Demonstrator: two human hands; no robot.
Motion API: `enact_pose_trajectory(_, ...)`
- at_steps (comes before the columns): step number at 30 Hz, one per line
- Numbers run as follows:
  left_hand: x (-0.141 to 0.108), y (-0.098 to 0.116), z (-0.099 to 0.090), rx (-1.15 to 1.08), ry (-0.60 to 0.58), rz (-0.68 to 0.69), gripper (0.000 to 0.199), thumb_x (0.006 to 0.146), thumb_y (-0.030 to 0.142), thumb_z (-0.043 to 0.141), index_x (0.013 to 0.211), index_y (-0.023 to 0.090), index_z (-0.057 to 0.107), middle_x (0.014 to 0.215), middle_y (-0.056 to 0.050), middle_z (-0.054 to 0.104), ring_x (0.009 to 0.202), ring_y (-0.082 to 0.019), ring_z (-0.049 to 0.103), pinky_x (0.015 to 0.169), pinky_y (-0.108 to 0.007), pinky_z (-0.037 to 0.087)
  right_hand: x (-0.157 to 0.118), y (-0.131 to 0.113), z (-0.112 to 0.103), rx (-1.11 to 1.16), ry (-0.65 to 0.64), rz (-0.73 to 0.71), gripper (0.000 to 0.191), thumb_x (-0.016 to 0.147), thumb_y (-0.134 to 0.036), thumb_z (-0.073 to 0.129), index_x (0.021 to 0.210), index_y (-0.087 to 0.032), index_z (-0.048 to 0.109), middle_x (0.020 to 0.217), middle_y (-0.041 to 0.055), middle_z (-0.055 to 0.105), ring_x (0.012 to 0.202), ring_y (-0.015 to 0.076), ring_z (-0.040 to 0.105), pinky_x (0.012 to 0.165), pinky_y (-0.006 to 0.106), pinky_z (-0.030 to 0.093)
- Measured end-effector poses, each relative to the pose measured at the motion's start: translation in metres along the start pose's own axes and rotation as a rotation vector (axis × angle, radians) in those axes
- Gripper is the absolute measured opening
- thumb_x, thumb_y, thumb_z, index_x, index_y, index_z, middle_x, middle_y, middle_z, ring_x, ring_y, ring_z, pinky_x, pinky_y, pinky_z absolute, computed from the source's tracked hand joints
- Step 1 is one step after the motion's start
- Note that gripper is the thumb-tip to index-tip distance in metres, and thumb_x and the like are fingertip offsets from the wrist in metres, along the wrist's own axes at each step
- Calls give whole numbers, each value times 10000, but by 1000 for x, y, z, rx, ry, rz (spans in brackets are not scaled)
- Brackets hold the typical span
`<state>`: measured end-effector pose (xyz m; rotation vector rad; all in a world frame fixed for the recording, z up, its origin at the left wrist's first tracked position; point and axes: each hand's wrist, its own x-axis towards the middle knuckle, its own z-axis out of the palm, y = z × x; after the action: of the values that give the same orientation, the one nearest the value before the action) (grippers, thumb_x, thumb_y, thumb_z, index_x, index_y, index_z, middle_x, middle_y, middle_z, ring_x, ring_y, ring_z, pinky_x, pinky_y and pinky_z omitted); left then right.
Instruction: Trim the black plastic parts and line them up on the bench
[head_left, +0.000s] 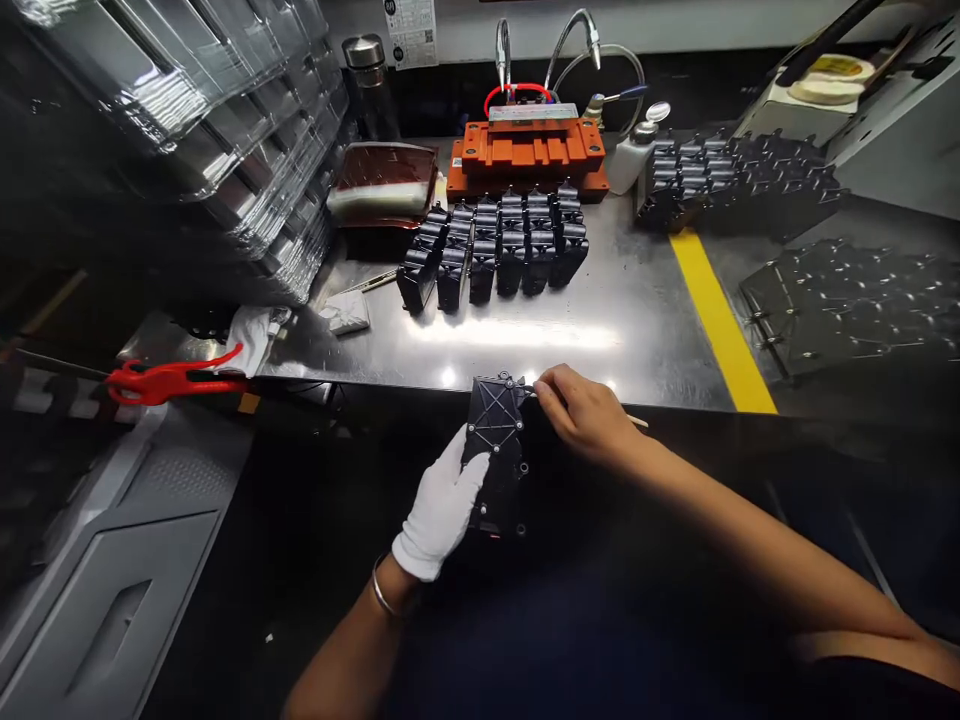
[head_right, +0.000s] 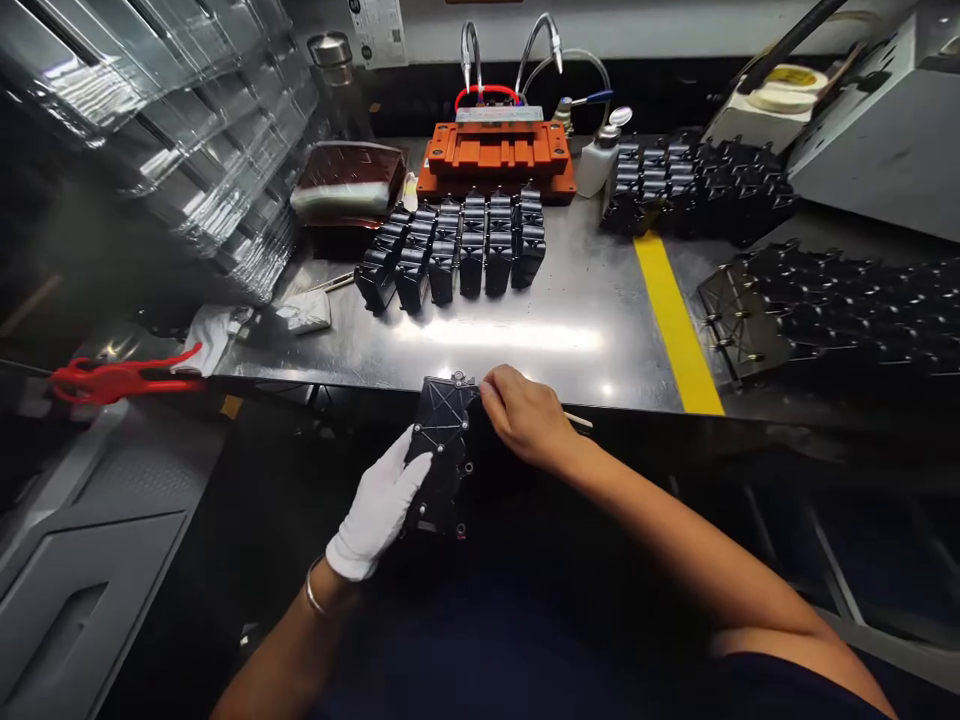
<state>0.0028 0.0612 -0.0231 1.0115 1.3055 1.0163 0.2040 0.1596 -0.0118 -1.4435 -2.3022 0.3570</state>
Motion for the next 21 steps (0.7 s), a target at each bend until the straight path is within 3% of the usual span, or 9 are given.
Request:
enact_pose_trajectory(6, -6, 0, -1, 102, -8, 23, 392, 913, 289, 516, 1301, 269, 569, 1280, -2, 634, 1192, -186, 572, 1044, -288, 415, 6, -5, 13, -124, 85, -161, 290, 971, -346, 410, 824, -175, 593, 746, 44, 649, 605, 141, 587, 508, 232, 376)
enact_pose_trajectory(11, -5, 1, -3, 117, -22, 26, 408, 924, 289, 497, 1327, 243, 542, 1231, -3, 658, 1146, -182, 597, 1011, -276, 440, 10, -4, 13, -291, 138, -187, 329, 961, -337, 427, 735, -168, 598, 670, 35, 641, 546, 127, 548, 455, 238, 273)
enact_pose_trajectory(15, -4, -1, -5, 119, -24, 32, 413, 915, 274, 505, 1324, 230, 547, 1254, -11, 648, 1183, -192, 578, 1037, -283, 425, 16, -1, 8, -264, 106, -265, 310, 947, -331, 463, 720, -172, 602, 675, 20, 658, 551, 118, 559, 461, 233, 272)
enact_pose_trajectory(21, -3, -6, -5, 29, -8, -17, 416, 894, 276, 540, 1305, 215, 566, 1213, -19, 675, 1104, -187, 626, 987, -275, 470, 12, -2, 3, -212, 124, -251, 291, 937, -328, 478, 725, -178, 609, 661, 17, 645, 530, 113, 535, 461, 228, 291)
